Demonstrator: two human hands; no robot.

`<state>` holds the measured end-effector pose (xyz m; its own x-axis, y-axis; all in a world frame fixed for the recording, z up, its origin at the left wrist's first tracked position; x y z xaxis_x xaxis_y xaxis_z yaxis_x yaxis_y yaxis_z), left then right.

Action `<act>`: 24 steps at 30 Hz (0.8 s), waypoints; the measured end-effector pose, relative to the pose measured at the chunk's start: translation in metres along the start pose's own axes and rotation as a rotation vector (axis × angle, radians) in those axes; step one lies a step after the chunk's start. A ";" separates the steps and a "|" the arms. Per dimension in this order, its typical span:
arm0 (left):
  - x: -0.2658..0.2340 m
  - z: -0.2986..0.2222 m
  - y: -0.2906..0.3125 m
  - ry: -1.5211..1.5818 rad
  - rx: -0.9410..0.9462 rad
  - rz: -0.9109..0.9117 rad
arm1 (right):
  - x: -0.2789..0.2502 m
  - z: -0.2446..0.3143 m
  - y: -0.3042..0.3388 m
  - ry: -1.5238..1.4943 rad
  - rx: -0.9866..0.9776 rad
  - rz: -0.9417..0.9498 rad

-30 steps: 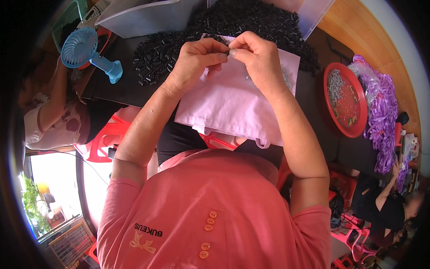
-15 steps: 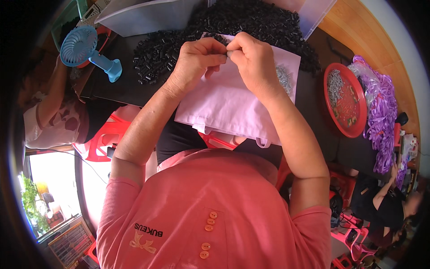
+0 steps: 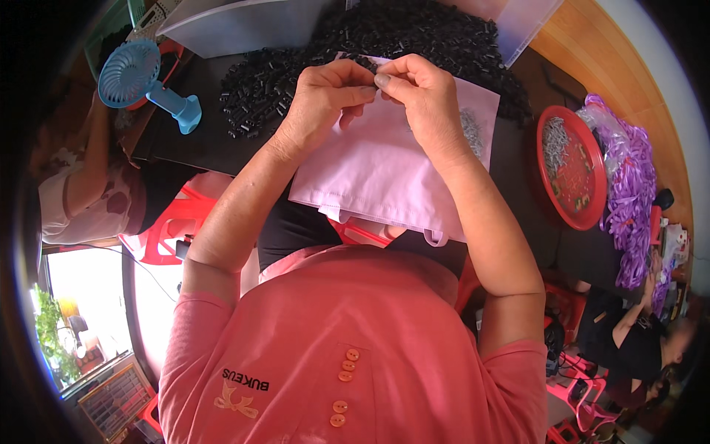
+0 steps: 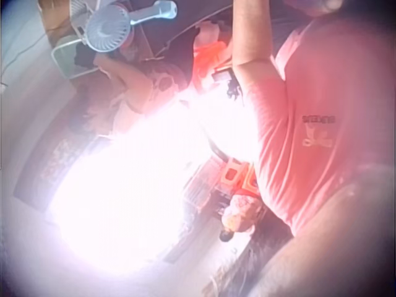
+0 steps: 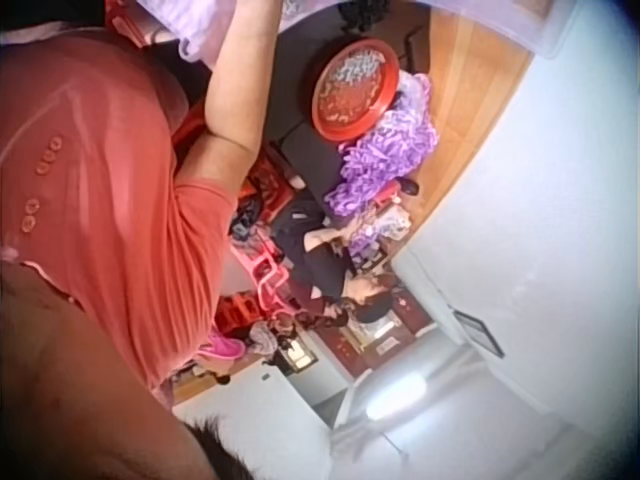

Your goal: Manually attaching small silver clips to black plastic components on an assembly line.

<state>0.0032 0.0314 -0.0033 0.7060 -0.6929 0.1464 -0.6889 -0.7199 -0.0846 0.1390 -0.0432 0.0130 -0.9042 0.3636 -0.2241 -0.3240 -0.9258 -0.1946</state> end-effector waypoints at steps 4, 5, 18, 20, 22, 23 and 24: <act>-0.001 0.001 0.000 0.015 -0.001 -0.011 | 0.002 -0.003 0.000 -0.011 0.038 0.010; -0.001 0.002 -0.001 0.028 -0.011 -0.002 | 0.000 -0.003 0.000 0.055 -0.033 -0.025; -0.003 0.004 0.000 0.293 -0.139 0.052 | -0.001 0.007 0.003 0.270 -0.307 -0.040; -0.003 0.005 0.000 0.307 -0.141 0.049 | -0.001 0.007 0.004 0.247 -0.290 -0.044; -0.003 0.005 0.000 0.322 -0.142 0.047 | 0.000 0.008 0.005 0.224 -0.273 -0.048; -0.003 0.005 0.000 0.322 -0.138 0.043 | 0.001 0.012 0.006 0.337 -0.352 -0.076; -0.004 0.004 0.001 0.323 -0.134 0.039 | 0.002 0.017 0.008 0.450 -0.430 -0.103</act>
<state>0.0006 0.0335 -0.0081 0.6053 -0.6555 0.4517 -0.7449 -0.6665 0.0310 0.1297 -0.0518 0.0269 -0.6382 0.5436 -0.5452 -0.1778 -0.7931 -0.5826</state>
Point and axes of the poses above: each hand's wrist, its own y-axis away from the middle knuckle, its own x-axis out of the palm, z = x × y, the point moved 4 cm from there along -y, towards the middle knuckle, and after that the axes turned 7 degrees about y, right-handed, at the moved point
